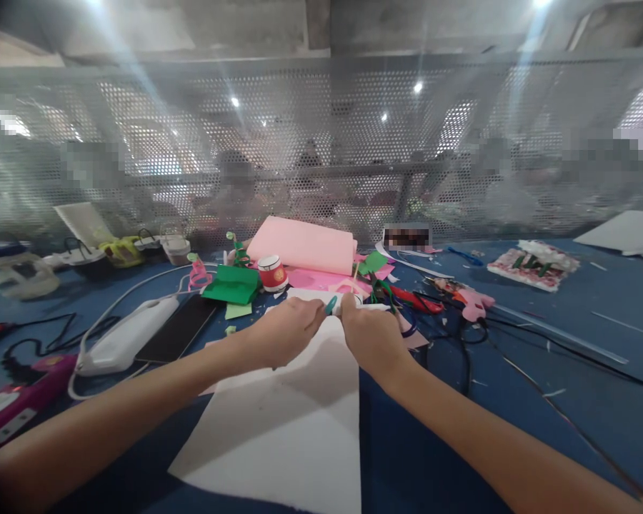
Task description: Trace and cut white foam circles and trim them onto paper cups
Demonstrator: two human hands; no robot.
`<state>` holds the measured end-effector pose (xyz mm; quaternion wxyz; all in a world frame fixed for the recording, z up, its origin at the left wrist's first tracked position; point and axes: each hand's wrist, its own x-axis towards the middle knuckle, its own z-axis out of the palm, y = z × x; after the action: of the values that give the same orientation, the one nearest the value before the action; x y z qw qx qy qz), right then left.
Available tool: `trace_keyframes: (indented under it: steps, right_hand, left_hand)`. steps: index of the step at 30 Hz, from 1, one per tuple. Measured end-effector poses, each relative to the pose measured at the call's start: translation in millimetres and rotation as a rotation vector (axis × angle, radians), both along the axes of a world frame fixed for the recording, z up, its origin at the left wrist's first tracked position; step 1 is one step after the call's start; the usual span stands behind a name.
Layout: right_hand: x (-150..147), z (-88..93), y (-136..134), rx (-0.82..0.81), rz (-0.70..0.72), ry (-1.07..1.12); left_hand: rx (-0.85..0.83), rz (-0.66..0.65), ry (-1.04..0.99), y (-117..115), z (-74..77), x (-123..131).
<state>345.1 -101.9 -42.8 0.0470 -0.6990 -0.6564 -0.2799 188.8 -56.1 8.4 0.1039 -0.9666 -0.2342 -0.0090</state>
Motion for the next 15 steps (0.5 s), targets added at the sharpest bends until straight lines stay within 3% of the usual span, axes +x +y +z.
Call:
trace_keyframes:
  steps: [4,10,15]
  right_hand:
    - [-1,1.0,-2,-0.028,0.015,0.023]
    - [-8,8.5,-8,-0.145,0.056,0.08]
    - [-10,2.8,-9,-0.115,0.049,0.103]
  left_hand:
    - [0.047,0.155,-0.012,-12,0.7,1]
    - [0.093,-0.026,0.199,-13,7.3,-2]
    - [0.091,-0.011,0.167,-14,5.0,-1]
